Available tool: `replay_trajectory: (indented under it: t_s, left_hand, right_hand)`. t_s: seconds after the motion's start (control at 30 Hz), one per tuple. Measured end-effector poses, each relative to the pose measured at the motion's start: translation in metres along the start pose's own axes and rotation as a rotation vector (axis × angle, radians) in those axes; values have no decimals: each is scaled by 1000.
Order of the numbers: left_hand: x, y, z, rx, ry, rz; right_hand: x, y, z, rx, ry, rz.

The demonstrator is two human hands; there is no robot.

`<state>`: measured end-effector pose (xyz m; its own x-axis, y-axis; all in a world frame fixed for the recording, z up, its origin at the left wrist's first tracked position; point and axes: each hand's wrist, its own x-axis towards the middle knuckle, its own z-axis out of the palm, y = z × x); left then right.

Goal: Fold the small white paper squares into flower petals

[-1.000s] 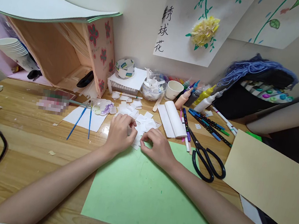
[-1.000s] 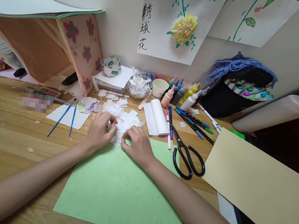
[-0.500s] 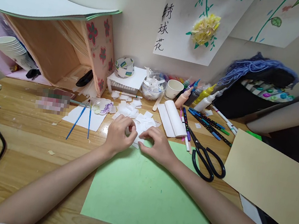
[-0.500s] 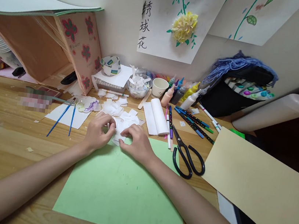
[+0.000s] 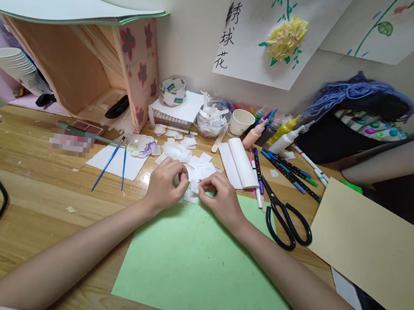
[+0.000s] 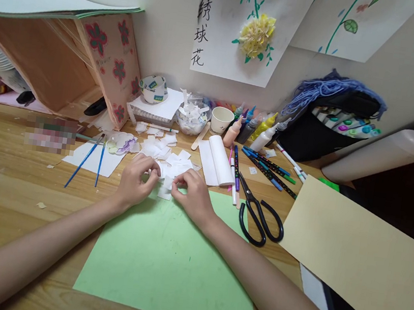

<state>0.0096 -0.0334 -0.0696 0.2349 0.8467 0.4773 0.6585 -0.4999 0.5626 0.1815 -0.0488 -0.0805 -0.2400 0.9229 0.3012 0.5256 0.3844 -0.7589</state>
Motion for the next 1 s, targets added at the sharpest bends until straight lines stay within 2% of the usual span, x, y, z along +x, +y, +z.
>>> replay_trajectory:
  t_s: [0.13,0.27,0.53,1.0]
  left_hand:
    - [1,0,0,-14,-106,79]
    - [2,3,1,1,-229,194]
    - [0,4,3,24,-215,219]
    - [1,-2,5,3,-221,230]
  right_hand:
    - [2,4,-2,187,86,99]
    - [3,9,-2,336,84,182]
    - [3,9,-1,286,48,124]
    - [3,9,-1,329,82,174]
